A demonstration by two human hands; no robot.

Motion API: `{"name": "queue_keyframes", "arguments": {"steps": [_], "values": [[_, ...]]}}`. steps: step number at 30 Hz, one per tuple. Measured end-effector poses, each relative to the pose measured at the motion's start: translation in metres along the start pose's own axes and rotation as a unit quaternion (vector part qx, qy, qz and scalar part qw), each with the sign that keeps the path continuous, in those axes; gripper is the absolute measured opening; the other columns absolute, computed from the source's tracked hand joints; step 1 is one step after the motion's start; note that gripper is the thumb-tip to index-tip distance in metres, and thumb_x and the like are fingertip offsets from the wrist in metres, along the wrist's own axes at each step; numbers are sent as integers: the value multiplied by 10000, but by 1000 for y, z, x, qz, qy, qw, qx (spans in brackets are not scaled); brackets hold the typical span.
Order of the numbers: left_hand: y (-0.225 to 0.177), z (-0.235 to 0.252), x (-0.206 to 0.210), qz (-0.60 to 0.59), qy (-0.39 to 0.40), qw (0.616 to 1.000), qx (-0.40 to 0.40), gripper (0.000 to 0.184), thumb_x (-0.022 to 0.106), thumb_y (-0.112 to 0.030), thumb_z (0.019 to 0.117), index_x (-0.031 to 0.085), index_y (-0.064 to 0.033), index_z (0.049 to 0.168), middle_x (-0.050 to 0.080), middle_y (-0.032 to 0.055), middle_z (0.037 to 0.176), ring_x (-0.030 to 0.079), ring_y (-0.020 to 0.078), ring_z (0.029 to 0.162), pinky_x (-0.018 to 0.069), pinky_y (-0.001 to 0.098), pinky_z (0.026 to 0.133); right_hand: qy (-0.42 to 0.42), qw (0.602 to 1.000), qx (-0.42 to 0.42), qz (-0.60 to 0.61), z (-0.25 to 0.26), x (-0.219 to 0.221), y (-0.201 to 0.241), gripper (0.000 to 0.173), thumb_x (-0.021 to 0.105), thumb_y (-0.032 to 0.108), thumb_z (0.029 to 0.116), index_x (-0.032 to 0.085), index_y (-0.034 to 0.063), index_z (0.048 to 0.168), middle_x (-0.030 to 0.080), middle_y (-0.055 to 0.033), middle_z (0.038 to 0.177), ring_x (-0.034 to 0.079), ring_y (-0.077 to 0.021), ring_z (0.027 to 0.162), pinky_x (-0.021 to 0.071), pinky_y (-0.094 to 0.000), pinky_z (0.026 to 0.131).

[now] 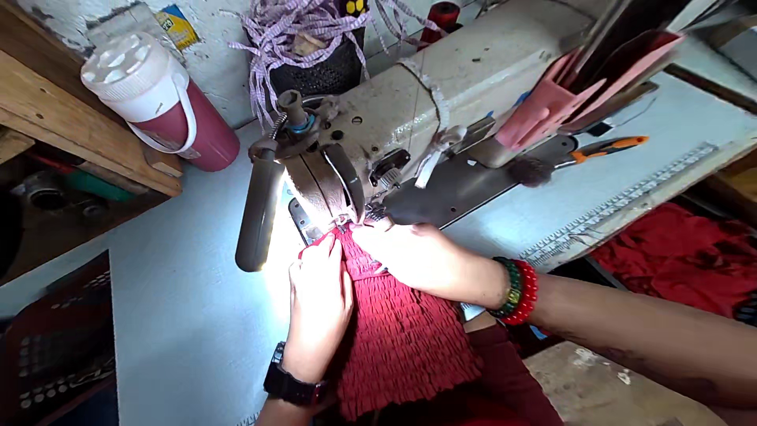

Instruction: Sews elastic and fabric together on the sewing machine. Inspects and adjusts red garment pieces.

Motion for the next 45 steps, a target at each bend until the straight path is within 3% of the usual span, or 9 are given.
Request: {"name": "queue_keyframes", "arguments": {"steps": [19, 22, 25, 27, 32, 35, 38, 41, 45], "values": [[3, 8, 1, -1, 2, 1000, -25, 413, 432, -263, 1032, 705, -109, 1302, 624, 68, 1431, 562, 290, 1334, 406, 600, 1045, -66, 998, -17, 15, -1, -13, -18, 364, 578, 73, 937, 711, 151, 1266, 717, -77, 1242, 708, -285, 1080, 592, -442, 705], [-14, -19, -36, -118, -19, 993, 16, 320, 533, -209, 1031, 717, -87, 1264, 618, 107, 1421, 540, 264, 1354, 403, 534, 1099, -101, 982, -36, 158, -49, -58, -12, 379, 522, 148, 962, 719, 158, 1285, 690, -27, 1332, 624, -173, 1270, 546, -372, 989], [-55, -70, -78, -381, 152, 907, 93, 252, 513, -134, 1037, 716, -64, 1168, 721, 73, 1184, 646, 121, 1161, 518, 301, 1020, 21, 923, -56, 379, -133, -87, -13, 277, 514, 288, 1066, 744, 155, 1142, 732, 84, 1086, 642, 62, 921, 549, -137, 802], [-75, -109, -57, -455, 321, 824, 102, 274, 500, -104, 1044, 724, -29, 1185, 742, 107, 1127, 697, 161, 1085, 548, 340, 987, 159, 886, -31, 434, -177, -59, -7, 278, 533, 261, 1052, 757, 119, 1133, 756, 32, 1035, 681, -2, 868, 575, -217, 805], [-77, -172, 72, -59, 281, 957, -50, 431, 651, -308, 981, 674, 15, 1265, 699, 223, 1195, 688, 394, 1098, 544, 576, 934, 162, 945, 134, 251, -211, 65, 19, 200, 601, 130, 956, 733, 58, 1088, 733, -183, 1003, 720, -385, 929, 562, -617, 780], [-84, -169, 87, 17, 332, 941, -57, 275, 630, -104, 940, 722, -41, 1191, 651, 191, 1316, 601, 408, 1220, 423, 632, 1021, 167, 920, 91, 344, -192, 89, 49, 378, 539, 178, 1043, 627, 132, 1408, 642, -112, 1397, 638, -299, 1244, 498, -543, 1043], [-82, -177, 72, -82, 271, 958, -42, 216, 598, -89, 954, 735, -59, 1119, 689, 145, 1246, 617, 351, 1215, 435, 602, 1040, 193, 877, 68, 436, -174, 98, 81, 496, 600, 236, 1028, 517, 118, 1503, 633, -139, 1391, 614, -283, 1276, 459, -520, 1104], [-78, -175, 22, -312, 232, 918, -82, 206, 570, -187, 1028, 722, -57, 1079, 738, 67, 965, 719, 155, 889, 601, 370, 836, 139, 860, 31, 490, -169, 75, 96, 290, 634, 220, 1011, 685, 17, 1212, 736, -138, 1006, 706, -214, 922, 563, -418, 866], [-56, -156, -62, -437, 177, 882, -8, 194, 616, -229, 1027, 749, -89, 1043, 730, -16, 943, 655, -7, 770, 566, 164, 711, 12, 850, -28, 526, -179, -6, 75, 213, 610, 218, 1032, 740, 50, 1012, 718, 13, 796, 641, 16, 688, 544, -152, 660]]}}
Point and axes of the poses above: each hand's wrist, its own z-axis towards the middle knuckle, its own x-axis out of the palm, y = z × x, the point moved 4 cm from there along z, towards the middle knuckle
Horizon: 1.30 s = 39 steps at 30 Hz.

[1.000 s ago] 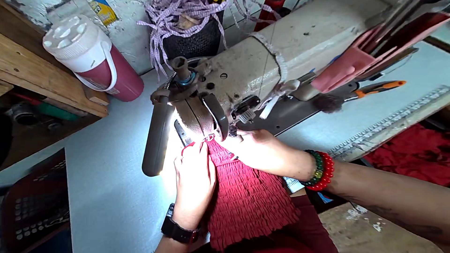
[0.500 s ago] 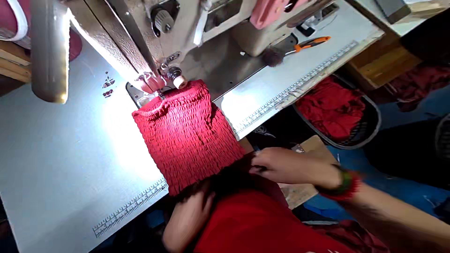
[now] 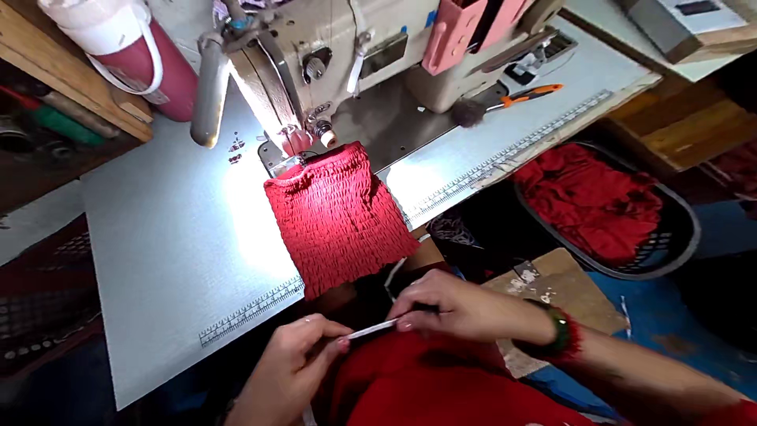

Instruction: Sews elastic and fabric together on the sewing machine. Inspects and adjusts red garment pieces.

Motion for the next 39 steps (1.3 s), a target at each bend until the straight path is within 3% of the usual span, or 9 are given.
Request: {"name": "queue_keyframes", "arguments": {"steps": [5, 10, 13, 15, 20, 27, 32, 35, 39], "values": [[-18, 22, -56, -15, -56, 998, -5, 167, 608, -213, 1026, 738, -109, 1045, 712, -89, 854, 591, -62, 634, 498, 108, 560, -52, 998, 27, 21, -14, -53, 21, 225, 612, 295, 1036, 739, 110, 1031, 682, 117, 738, 590, 85, 639, 492, -88, 588], [-20, 68, -60, 4, -42, 999, 8, 164, 551, -174, 1037, 686, -82, 1038, 668, -77, 857, 589, -40, 669, 502, 134, 600, -76, 994, 18, -72, 8, -49, 26, 241, 592, 276, 1041, 736, 84, 1012, 667, 87, 772, 575, 90, 683, 475, -75, 624], [-36, 84, -42, 52, 12, 992, 114, 362, 516, -304, 1073, 663, -49, 1283, 687, 28, 1217, 627, 55, 1077, 527, 260, 935, -67, 993, -9, -96, 25, -51, 38, 267, 601, 304, 1041, 746, 82, 1006, 674, 65, 784, 563, 84, 690, 458, -91, 625], [-45, 91, -18, -9, 78, 983, 165, 538, 520, -423, 1060, 592, 10, 1371, 672, 83, 1313, 588, 131, 1254, 470, 358, 1081, -59, 992, -39, -107, 34, -53, 48, 267, 605, 309, 1038, 738, 82, 991, 657, 61, 770, 543, 74, 680, 439, -105, 620], [-37, 88, -8, -205, 44, 974, 90, 205, 582, -145, 1042, 669, 27, 1110, 700, -22, 878, 665, 14, 766, 582, 203, 704, -123, 981, -47, -140, 33, -74, 61, 229, 628, 295, 1021, 758, 106, 1007, 658, 103, 769, 516, 116, 659, 413, -62, 585], [-14, 84, -51, -157, -114, 981, 8, 88, 678, -103, 966, 735, -53, 1009, 710, -31, 832, 664, 42, 732, 574, 212, 701, -158, 983, 30, -91, 28, -86, 41, 200, 669, 322, 987, 767, 151, 957, 681, 128, 804, 573, 99, 690, 460, -74, 600], [-18, 94, -59, -173, -137, 975, 7, 79, 660, -55, 968, 723, -21, 1000, 730, 4, 851, 697, 78, 758, 602, 244, 732, -147, 975, 42, -162, 54, -75, 20, 341, 604, 454, 1007, 793, 186, 1098, 720, 65, 1254, 631, -25, 1180, 536, -276, 973], [-23, 101, -56, -167, -129, 977, 12, 77, 657, -68, 972, 721, -34, 999, 728, -11, 859, 690, 64, 764, 593, 231, 736, -142, 987, 55, -55, 82, -63, 19, 313, 544, 329, 1058, 749, 128, 1182, 748, 64, 1080, 659, 44, 959, 543, -180, 841], [-27, 104, -58, -131, -143, 980, 35, 83, 655, -81, 978, 716, -39, 1014, 722, -12, 871, 683, 55, 768, 586, 219, 731, -97, 993, 36, 60, 109, -65, 11, 258, 581, 274, 1050, 743, 90, 1132, 757, 71, 984, 679, 40, 883, 556, -155, 812]]}}
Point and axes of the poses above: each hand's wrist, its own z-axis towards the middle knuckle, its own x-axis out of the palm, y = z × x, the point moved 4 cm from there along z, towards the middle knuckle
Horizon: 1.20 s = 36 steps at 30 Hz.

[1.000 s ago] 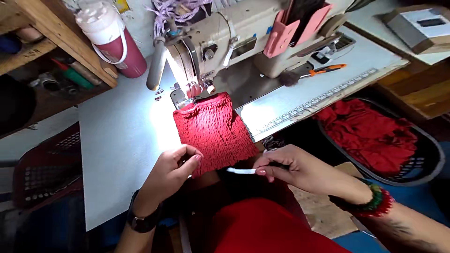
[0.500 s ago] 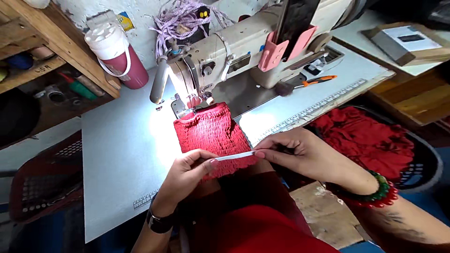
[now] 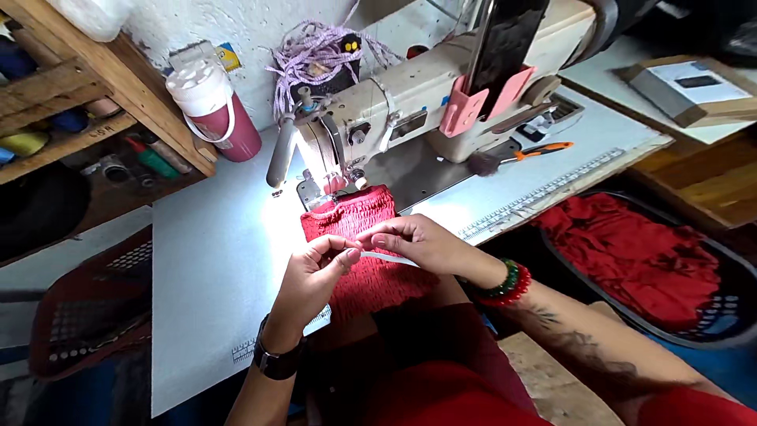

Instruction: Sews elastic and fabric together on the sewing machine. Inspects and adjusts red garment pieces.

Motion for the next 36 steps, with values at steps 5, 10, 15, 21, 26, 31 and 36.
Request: {"name": "queue_keyframes", "arguments": {"steps": [5, 10, 15, 21, 26, 31, 36], "values": [[2, 3, -1, 92, -29, 992, 76, 81, 696, -88, 953, 739, -35, 997, 720, 3, 924, 685, 51, 822, 591, 212, 759, -39, 999, 13, 25, 9, 5, 3, 107, 726, 181, 950, 763, 82, 967, 703, 74, 772, 599, 35, 644, 494, -132, 600], [30, 37, -23, 356, -117, 916, 141, 216, 592, -193, 1013, 755, -87, 1107, 736, 37, 1139, 665, 145, 1111, 493, 436, 1005, -159, 847, -243, -445, 18, 2, -1, 137, 635, 161, 922, 754, 105, 959, 719, -49, 907, 691, -195, 863, 569, -359, 675], [71, 59, -21, 491, -11, 854, 172, 274, 546, -231, 1031, 760, -85, 1120, 732, 99, 1027, 684, 276, 1051, 512, 556, 947, -113, 772, -239, -579, 52, 6, -19, 213, 562, 102, 973, 739, 34, 1069, 716, -143, 1236, 717, -313, 1001, 586, -435, 676], [78, 59, -26, 460, 39, 866, 194, 315, 529, -318, 1038, 792, -145, 1032, 707, 58, 1238, 614, 210, 1239, 461, 461, 1083, -84, 818, -114, -558, 77, 6, -34, 203, 566, 163, 995, 744, 64, 996, 688, -144, 876, 699, -336, 737, 553, -493, 533], [93, 75, -36, 480, 9, 861, 166, 361, 480, -293, 1049, 794, -115, 1043, 729, 78, 1178, 652, 236, 1172, 497, 451, 1028, -68, 805, -92, -582, 79, 14, -39, 248, 537, 179, 1007, 735, 34, 971, 676, -150, 837, 694, -348, 745, 536, -466, 521], [94, 67, -32, 479, 1, 863, 162, 351, 484, -296, 1038, 792, -132, 1069, 732, 68, 1171, 658, 219, 1156, 507, 410, 1005, -83, 775, -101, -618, 82, 17, -39, 174, 567, 122, 947, 717, 49, 898, 649, -124, 776, 682, -315, 681, 512, -427, 476], [94, 67, -33, 472, -13, 868, 150, 340, 494, -283, 1027, 769, -136, 1164, 741, 60, 1150, 664, 213, 1141, 502, 408, 1006, -87, 759, -129, -632, 88, 19, -40, 186, 567, 130, 943, 744, 86, 908, 648, -88, 744, 665, -278, 642, 512, -400, 477]]}}
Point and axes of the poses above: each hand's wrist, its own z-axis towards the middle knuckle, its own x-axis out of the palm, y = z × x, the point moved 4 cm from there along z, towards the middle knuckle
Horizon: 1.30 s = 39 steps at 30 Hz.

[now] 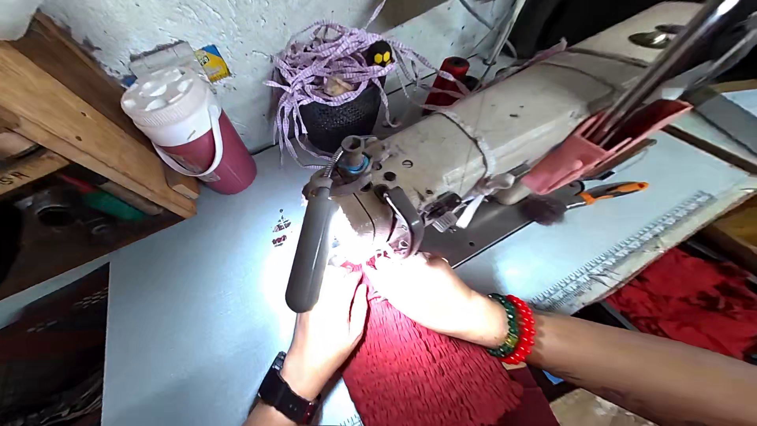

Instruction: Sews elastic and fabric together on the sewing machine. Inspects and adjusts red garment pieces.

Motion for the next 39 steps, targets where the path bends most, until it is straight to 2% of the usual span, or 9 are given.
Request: {"name": "queue_keyframes", "arguments": {"steps": [2, 4, 7, 12, 16, 21, 26, 31, 39], "values": [[0, -1, 1, 5, 10, 1000, -5, 372, 480, -283, 1024, 737, -162, 1264, 724, 65, 1155, 654, 216, 1121, 492, 420, 977, -6, 1000, -1, -4, 1, 2, 0, 196, 556, 144, 950, 728, 89, 873, 640, -84, 730, 665, -272, 650, 511, -395, 490], [0, -1, 2, 7, 11, 1000, -4, 372, 476, -280, 1022, 738, -176, 1264, 718, 67, 1183, 647, 214, 1142, 485, 421, 984, 9, 1000, -2, 4, 1, 4, -1, 192, 558, 149, 950, 716, 87, 862, 640, -87, 728, 670, -279, 657, 516, -406, 495], [-2, -3, 3, 22, 28, 999, -10, 385, 467, -275, 1019, 729, -184, 1286, 712, 67, 1222, 637, 219, 1176, 473, 436, 995, 70, 997, -18, 15, -2, 4, -2, 175, 571, 129, 951, 740, 87, 957, 646, -90, 789, 669, -290, 708, 518, -411, 514], [-2, -2, 1, 0, 14, 1000, -7, 372, 479, -265, 1021, 735, -111, 1241, 723, 81, 1227, 650, 219, 1193, 484, 404, 1036, 87, 996, -18, 8, -2, 0, -1, 208, 592, 125, 939, 762, 78, 1049, 675, -113, 862, 687, -301, 761, 527, -410, 524], [-3, -6, 0, -1, 27, 1000, 12, 373, 483, -257, 1007, 744, -125, 1238, 713, 75, 1210, 638, 207, 1178, 482, 382, 1018, 102, 995, -3, 19, -2, -2, -1, 99, 600, 110, 926, 687, 63, 926, 612, -100, 768, 650, -281, 658, 505, -397, 487], [-4, -9, 1, -15, 20, 1000, 13, 372, 479, -246, 1012, 723, -97, 1250, 725, 76, 1217, 640, 200, 1190, 464, 390, 1030, 67, 997, 23, 19, -4, 1, -1, 167, 591, 99, 921, 739, 67, 991, 644, -94, 787, 659, -274, 649, 509, -392, 481], [-4, -9, 1, -8, 23, 1000, 7, 367, 480, -258, 1016, 734, -107, 1235, 724, 72, 1219, 638, 201, 1200, 470, 386, 1037, 55, 997, 31, 41, -3, 4, 0, 176, 540, 122, 969, 690, 52, 910, 604, -89, 720, 637, -274, 618, 493, -392, 473], [-4, -9, 2, -1, 30, 999, 9, 371, 483, -257, 1008, 744, -111, 1228, 713, 77, 1228, 633, 207, 1198, 475, 394, 1031, -21, 999, 42, 19, -6, 4, -5, 190, 566, 158, 949, 749, 108, 931, 676, -76, 772, 676, -259, 660, 513, -388, 484], [-5, -11, 1, -16, 23, 1000, -1, 374, 485, -250, 1011, 723, -97, 1255, 721, 76, 1237, 641, 203, 1210, 480, 391, 1045, 43, 999, 22, 16, -3, 9, 0, 191, 554, 124, 965, 720, 44, 914, 615, -87, 687, 633, -265, 576, 480, -386, 455]]}}
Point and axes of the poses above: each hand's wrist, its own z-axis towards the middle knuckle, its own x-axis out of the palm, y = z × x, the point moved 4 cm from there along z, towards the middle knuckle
